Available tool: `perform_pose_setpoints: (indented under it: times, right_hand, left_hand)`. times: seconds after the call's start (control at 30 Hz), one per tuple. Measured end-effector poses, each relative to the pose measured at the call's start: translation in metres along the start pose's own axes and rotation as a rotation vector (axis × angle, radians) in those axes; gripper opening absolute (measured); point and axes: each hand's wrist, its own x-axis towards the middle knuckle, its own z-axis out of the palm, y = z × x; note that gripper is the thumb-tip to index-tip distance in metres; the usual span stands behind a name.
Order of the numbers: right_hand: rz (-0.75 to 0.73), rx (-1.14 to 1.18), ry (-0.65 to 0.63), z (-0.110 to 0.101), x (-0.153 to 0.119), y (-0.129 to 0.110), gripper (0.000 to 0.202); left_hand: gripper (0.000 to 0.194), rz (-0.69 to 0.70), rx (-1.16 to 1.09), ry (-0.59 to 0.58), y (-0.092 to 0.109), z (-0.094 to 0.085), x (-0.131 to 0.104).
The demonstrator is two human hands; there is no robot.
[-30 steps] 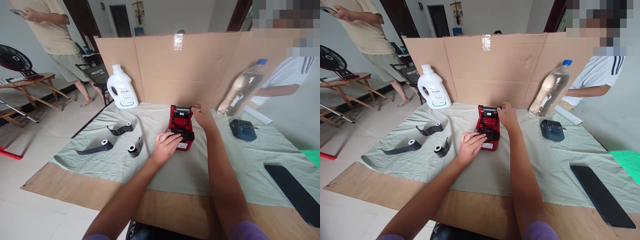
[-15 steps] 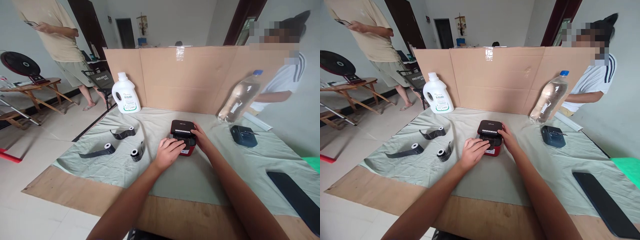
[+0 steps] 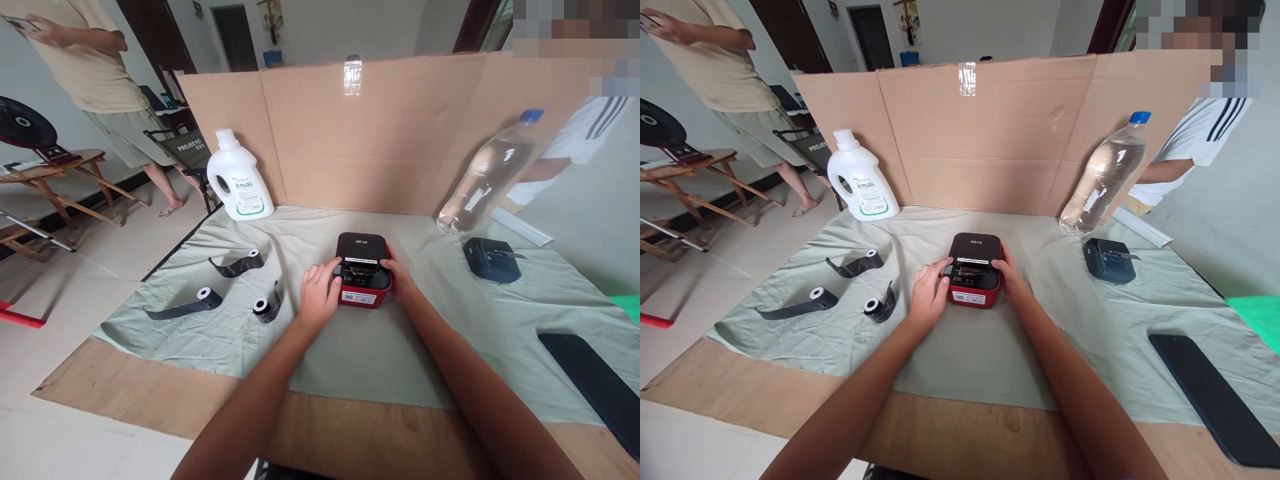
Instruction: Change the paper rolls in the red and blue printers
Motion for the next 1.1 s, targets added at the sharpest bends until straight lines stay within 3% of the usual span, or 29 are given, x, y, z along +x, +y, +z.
perform_pose_setpoints:
  times: [0.33, 0.53, 0.77, 0.93, 1.03, 1.1]
  right_hand:
    - [-0.071, 0.002, 0.018, 0.0, -0.008, 0.008, 0.064]
    - [-0.081, 0.074, -0.022, 0.001, -0.011, 0.012, 0.058]
    - [-0.03, 0.062, 0.03, -0.002, -0.001, 0.006, 0.073]
    - [-0.053, 0.057, 0.039, 0.0, -0.005, 0.01, 0.066]
    - [-0.092, 0.055, 0.056, 0.001, -0.009, 0.014, 0.064]
    - [-0.101, 0.039, 0.061, 0.001, -0.01, 0.014, 0.064]
  left_hand:
    - [0.033, 0.082, -0.033, 0.073, -0.009, 0.008, 0.001]
    - [0.04, 0.166, -0.095, 0.038, -0.01, 0.003, 0.0]
    - [0.038, 0.073, -0.088, 0.01, -0.008, 0.002, 0.002]
    - [0.037, 0.045, -0.088, 0.001, -0.005, 0.003, 0.0]
    - [0.035, 0.036, -0.061, 0.007, 0.0, -0.006, 0.002]
    - [0.031, 0.023, -0.018, 0.075, 0.0, -0.019, 0.008]
